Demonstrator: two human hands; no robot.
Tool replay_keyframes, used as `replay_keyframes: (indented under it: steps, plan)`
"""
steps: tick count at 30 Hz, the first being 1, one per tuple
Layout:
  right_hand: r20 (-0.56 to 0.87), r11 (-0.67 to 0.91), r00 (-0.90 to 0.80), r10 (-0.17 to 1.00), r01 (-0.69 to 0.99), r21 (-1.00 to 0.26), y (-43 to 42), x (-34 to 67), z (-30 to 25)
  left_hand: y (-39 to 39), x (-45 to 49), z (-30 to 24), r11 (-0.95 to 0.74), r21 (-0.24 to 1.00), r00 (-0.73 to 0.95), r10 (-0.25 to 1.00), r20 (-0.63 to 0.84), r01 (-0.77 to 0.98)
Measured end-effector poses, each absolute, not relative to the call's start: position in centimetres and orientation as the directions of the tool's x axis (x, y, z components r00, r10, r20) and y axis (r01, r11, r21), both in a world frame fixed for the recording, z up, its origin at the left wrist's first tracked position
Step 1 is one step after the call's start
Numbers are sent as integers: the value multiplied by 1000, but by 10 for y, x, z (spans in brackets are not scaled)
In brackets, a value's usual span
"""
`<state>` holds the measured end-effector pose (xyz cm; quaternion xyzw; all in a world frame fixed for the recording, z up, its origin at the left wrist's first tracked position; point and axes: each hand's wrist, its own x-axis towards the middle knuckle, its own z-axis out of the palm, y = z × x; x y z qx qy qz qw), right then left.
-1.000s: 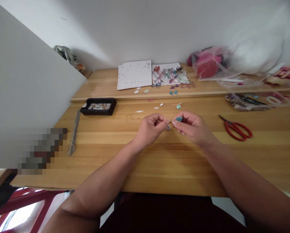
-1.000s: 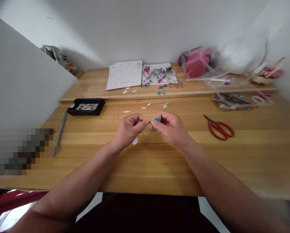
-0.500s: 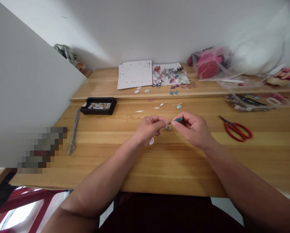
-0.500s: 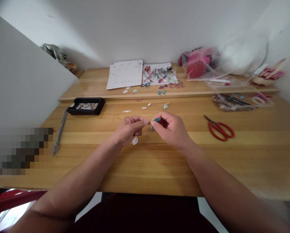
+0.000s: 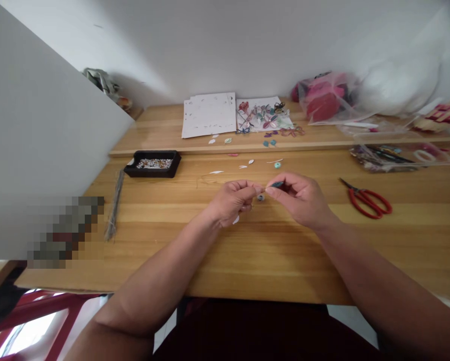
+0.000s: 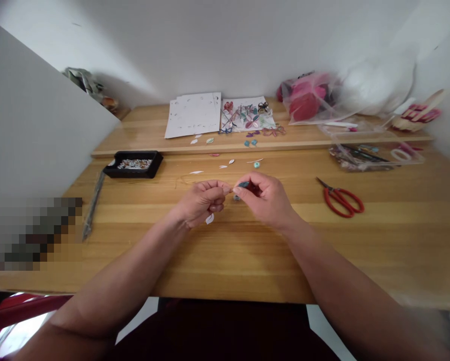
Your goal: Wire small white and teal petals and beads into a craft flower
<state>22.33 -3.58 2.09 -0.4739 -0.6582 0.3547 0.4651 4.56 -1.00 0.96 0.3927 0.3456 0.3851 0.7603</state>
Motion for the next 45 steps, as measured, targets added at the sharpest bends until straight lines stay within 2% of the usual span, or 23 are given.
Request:
replay_keyframes:
  steps: [5,18,21,26,28,30,33,36,41,45]
  plan:
    - [265,288,-121,957,262,-921,-35,225,22,-10,46,10,406,860,470,851,-234,-309]
    - [221,257,-152,963,282,-925,-34,226,19,-8,43,9,274,945,367,910,-195,-176]
    - [158,192,-162,974,220,-956,-33,225,18,-8,44,9,274,946,367,909,-196,-175]
    - [-9,-3,-174,985,32,-999,-31,227,16,-10,45,11,347,896,438,876,-203,-279]
    - [59,65,-168,984,33,-997,-32,227,17,-10,45,11,368,878,431,876,-218,-305]
    - [208,228,-157,966,129,-965,-35,226,18,-10,45,12,377,869,407,883,-233,-321]
    - [423,453,-166,891,369,-811,-39,225,18,-10,46,14,401,858,400,879,-261,-321]
    - [508,528,-181,842,468,-708,-40,223,17,-11,46,15,424,851,424,863,-276,-309]
    - [481,489,-126,868,390,-780,-37,223,18,-12,45,13,399,870,433,865,-253,-291]
    - [258,264,-59,964,242,-934,-32,226,17,-12,44,10,358,888,453,868,-203,-288]
